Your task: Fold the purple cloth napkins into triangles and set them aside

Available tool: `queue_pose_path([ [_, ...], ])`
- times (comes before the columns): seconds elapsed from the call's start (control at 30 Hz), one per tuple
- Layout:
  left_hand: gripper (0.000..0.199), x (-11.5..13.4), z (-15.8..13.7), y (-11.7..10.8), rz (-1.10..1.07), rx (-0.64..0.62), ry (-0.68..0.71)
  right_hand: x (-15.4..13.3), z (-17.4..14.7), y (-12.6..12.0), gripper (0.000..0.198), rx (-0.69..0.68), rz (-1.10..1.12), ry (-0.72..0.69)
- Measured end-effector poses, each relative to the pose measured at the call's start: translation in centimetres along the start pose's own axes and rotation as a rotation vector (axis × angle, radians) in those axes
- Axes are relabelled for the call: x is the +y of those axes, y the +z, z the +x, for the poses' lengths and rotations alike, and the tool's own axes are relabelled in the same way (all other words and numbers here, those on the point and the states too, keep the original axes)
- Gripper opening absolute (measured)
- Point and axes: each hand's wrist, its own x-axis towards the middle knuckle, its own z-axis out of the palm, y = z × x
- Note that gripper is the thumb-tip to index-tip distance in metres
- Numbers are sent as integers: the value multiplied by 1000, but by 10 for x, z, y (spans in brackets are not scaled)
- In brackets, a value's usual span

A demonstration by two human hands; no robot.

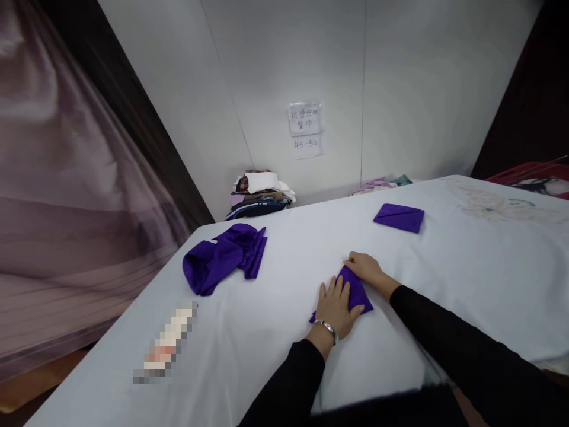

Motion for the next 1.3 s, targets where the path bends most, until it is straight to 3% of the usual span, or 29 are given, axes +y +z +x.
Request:
queue_pose_path([
  [0.3, 74, 1, 0, -4, -31, -30, -5, -7, -10, -4, 26, 88, -5, -41],
  [0.43, 72, 1, -1, -6, -52, -21, 3, -21, -28, 1, 43, 141, 116, -350],
  [0.53, 70, 2, -1, -6, -65, -10, 16, -29, -38, 10, 58, -64, 158, -557],
  [0.6, 69, 2, 0, -6, -74, 2, 13, -31, -41, 16, 64, -206, 127, -558],
  [0.7, 71, 2, 0, -5, -81, -4, -1, -30, -39, 19, 70, -271, 88, -513],
  [1.07, 76, 1, -5, -3, -33, 6, -4, -14, -19, 22, 71, -199, -39, -438],
  [1.3, 80, -8, -42, -9, -16, -15, -63, -10, -17, 26, 66, -145, -102, -490],
])
